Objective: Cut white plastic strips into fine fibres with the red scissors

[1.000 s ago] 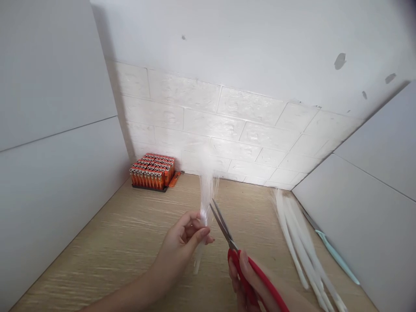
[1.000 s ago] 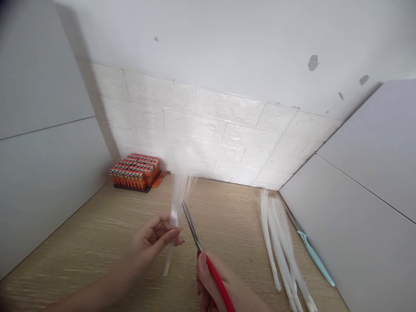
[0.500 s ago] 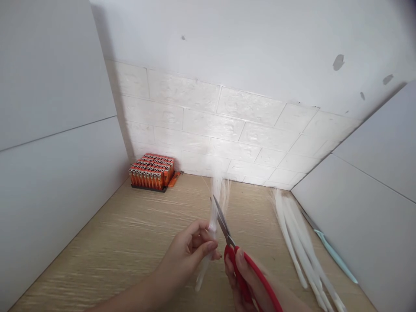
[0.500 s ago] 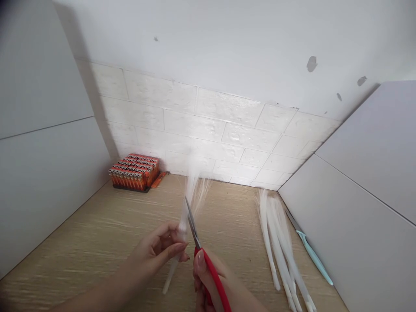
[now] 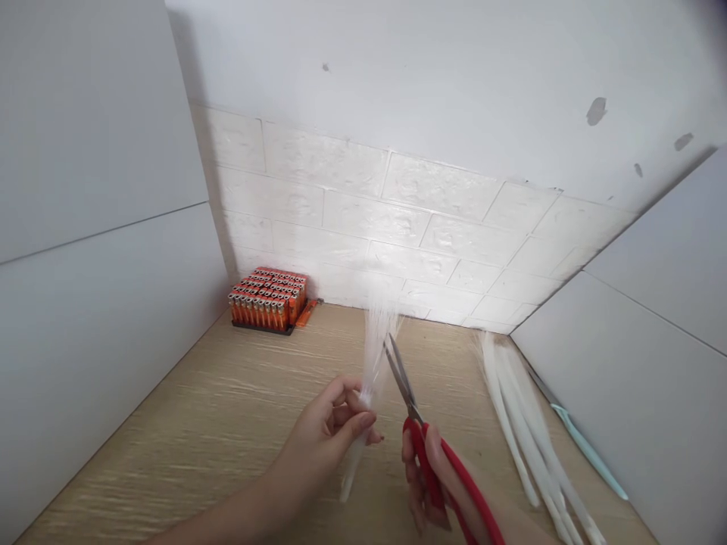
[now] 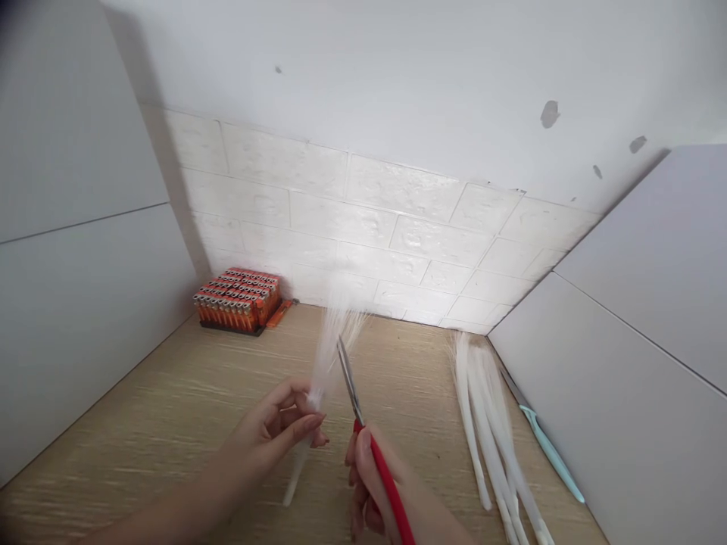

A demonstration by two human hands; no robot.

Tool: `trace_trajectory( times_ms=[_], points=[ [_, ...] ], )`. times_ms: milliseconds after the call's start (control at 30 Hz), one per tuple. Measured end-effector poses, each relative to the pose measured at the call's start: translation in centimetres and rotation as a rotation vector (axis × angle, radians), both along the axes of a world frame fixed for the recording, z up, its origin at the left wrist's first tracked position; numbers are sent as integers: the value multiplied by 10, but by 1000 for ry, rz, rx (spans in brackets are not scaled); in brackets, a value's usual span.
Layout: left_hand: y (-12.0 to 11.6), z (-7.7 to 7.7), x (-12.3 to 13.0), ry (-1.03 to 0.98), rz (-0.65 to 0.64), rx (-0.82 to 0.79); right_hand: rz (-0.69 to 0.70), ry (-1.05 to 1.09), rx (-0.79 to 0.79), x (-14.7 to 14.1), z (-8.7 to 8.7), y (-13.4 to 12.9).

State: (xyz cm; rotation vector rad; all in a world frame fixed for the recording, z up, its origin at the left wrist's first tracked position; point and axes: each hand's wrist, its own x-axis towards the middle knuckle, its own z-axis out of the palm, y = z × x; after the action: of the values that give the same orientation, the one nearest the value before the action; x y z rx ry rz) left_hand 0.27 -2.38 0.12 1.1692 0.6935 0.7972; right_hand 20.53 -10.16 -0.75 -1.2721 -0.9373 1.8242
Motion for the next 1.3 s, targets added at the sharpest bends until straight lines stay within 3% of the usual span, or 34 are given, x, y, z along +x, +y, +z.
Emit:
trace_trajectory(
  times_ms=[167,433,733,933,1133,1300],
  points=[
    [3,0,0,28,43,18,28,-116,53,8,13,1],
    [2,-8,1,25,-39,42,64,-134,58,5,8,2],
    [-4,1,0,91,-157,53,95,-8,21,-8,12,-7],
    [-5,-2,0,79,-154,34,134,-42,29,-13,13,-8],
    [3,-5,-1,113,-1,55,104,-202,173,-8,14,-4],
    [14,0,-3,174,186,114,-65,-426,264,8,22,5]
  ],
)
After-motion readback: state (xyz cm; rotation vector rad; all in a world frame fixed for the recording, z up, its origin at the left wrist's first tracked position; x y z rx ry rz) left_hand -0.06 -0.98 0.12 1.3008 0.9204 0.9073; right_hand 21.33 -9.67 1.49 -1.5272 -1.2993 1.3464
